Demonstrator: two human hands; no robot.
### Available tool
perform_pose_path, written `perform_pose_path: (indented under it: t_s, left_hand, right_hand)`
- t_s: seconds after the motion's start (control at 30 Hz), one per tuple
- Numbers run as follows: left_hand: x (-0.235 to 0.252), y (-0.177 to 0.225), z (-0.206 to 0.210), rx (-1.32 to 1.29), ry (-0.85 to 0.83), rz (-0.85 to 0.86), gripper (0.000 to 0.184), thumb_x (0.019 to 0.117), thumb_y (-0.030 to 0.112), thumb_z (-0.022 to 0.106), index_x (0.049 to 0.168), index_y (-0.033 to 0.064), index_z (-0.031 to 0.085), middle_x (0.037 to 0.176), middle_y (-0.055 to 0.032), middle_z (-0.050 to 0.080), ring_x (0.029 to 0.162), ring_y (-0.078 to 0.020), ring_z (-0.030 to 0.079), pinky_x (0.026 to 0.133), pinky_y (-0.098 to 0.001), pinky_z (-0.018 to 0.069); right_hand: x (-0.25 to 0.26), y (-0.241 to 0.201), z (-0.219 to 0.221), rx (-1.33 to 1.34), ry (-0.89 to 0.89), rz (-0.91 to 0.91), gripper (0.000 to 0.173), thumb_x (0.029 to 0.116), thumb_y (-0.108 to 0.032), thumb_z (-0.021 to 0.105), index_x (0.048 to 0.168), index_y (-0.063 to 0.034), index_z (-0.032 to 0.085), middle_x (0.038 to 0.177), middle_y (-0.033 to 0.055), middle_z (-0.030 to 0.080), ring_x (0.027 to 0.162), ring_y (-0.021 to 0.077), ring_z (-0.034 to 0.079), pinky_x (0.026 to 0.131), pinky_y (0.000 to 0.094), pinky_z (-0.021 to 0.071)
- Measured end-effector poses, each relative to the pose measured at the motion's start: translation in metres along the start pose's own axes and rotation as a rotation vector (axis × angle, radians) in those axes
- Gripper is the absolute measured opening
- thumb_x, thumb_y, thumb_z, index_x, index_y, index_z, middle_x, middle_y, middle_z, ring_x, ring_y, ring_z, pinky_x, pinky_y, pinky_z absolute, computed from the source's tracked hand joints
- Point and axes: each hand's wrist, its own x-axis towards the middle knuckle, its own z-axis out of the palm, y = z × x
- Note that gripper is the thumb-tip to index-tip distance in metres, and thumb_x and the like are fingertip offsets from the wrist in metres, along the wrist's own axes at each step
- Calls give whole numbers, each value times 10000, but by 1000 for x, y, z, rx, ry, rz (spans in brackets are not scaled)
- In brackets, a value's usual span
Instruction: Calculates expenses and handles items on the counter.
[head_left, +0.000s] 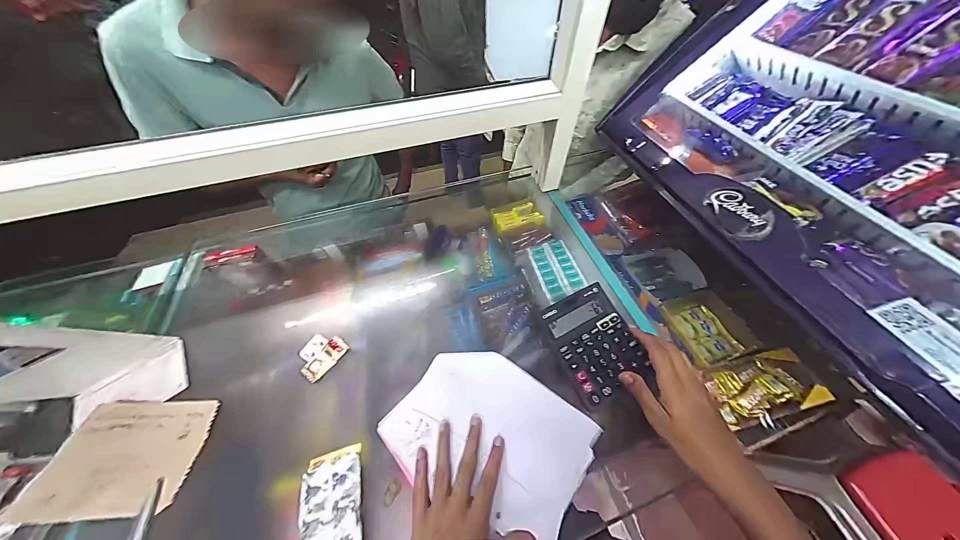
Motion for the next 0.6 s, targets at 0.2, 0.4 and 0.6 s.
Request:
perform_pose_path:
  t_s: [0.2,0.4,0.6]
  left_hand:
    - [-13,-21,-6,67,-19,-41,715,979,656,479,1489,161,554,1589,-195,423,1453,-553,331,1119,-786,188]
    - [-11,-23,-12,-65,-100,5,672,968,614,545,1492,193,553,1617,-143,397,1492,-536,261,1120,-808,124]
    - [-5,-11,-4,-115,-102,24,630,977,571,563,1487,202,557,1619,-110,403,1510,-503,247,1126,-800,97]
  right_hand:
    - [-11,13,4,-35,123,-261,716,996,-675,382,1259,-74,670,1355,254,615,1229,445,602,970,581,498]
    - [-26,-2,19,-59,143,-488,666,992,-742,223,1263,-284,624,1515,108,495,1477,314,366,1201,492,260]
    - [-21,2,19,-103,127,-518,668,999,-735,204,1287,-328,649,1582,58,463,1524,369,284,1203,593,183]
